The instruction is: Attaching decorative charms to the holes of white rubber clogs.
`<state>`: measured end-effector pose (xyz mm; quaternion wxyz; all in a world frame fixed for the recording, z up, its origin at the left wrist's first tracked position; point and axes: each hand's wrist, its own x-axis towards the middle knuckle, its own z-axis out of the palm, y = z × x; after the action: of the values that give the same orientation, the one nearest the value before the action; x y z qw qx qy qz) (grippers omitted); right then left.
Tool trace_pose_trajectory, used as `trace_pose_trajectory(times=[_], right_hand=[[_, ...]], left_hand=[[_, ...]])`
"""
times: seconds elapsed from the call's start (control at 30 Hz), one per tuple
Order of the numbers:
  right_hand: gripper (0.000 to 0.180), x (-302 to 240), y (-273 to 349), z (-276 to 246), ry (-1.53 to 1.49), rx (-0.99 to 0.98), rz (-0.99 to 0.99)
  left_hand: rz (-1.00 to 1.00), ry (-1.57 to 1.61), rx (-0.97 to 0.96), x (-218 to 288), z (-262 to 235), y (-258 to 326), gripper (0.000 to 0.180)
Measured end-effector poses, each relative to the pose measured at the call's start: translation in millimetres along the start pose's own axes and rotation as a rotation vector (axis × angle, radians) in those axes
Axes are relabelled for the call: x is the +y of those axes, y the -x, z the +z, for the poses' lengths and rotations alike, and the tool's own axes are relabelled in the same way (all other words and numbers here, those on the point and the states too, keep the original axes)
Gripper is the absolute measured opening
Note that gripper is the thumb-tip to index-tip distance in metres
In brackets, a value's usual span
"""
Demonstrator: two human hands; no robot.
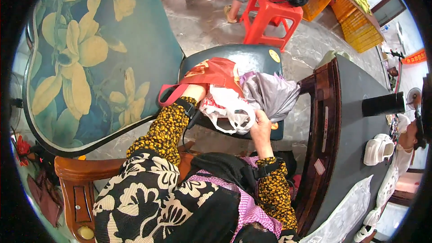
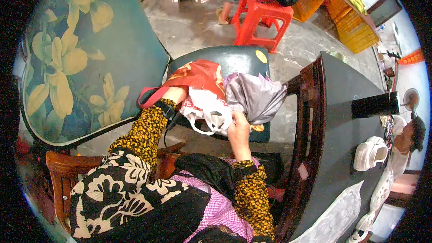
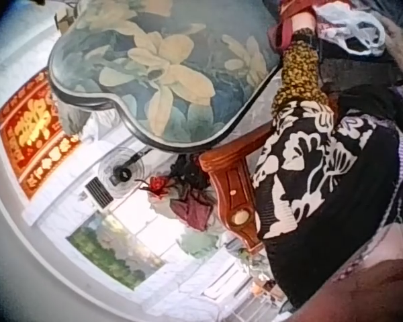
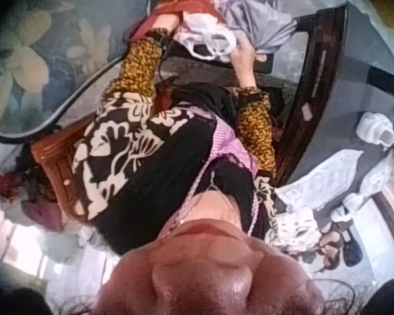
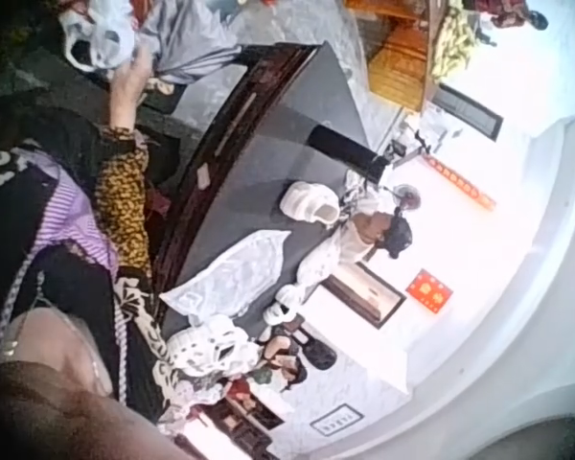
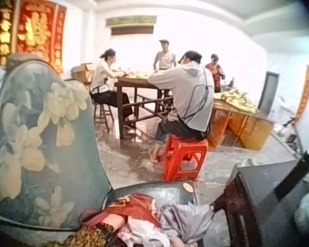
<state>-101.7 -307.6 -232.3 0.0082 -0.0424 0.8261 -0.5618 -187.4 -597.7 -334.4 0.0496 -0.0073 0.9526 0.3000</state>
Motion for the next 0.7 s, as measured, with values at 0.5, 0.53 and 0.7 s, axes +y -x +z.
trace_pose_trajectory(times=[0.5, 0.53, 0.7], right_hand=[[0.008, -10, -4, -20, -0.308, 0.058, 0.263], [0.008, -13, -4, -12, -0.318, 0.028, 0.259], [0.007, -9, 1, -13, -0.256, 0.005, 0.245]], left_hand=[[-0.205, 0.214, -0.105, 41, -33, -4, 0.032], [0.086, -0.453, -0.050, 11, -14, -2, 0.035], [-0.159, 0.010, -0.054, 37, -27, 28, 0.038]])
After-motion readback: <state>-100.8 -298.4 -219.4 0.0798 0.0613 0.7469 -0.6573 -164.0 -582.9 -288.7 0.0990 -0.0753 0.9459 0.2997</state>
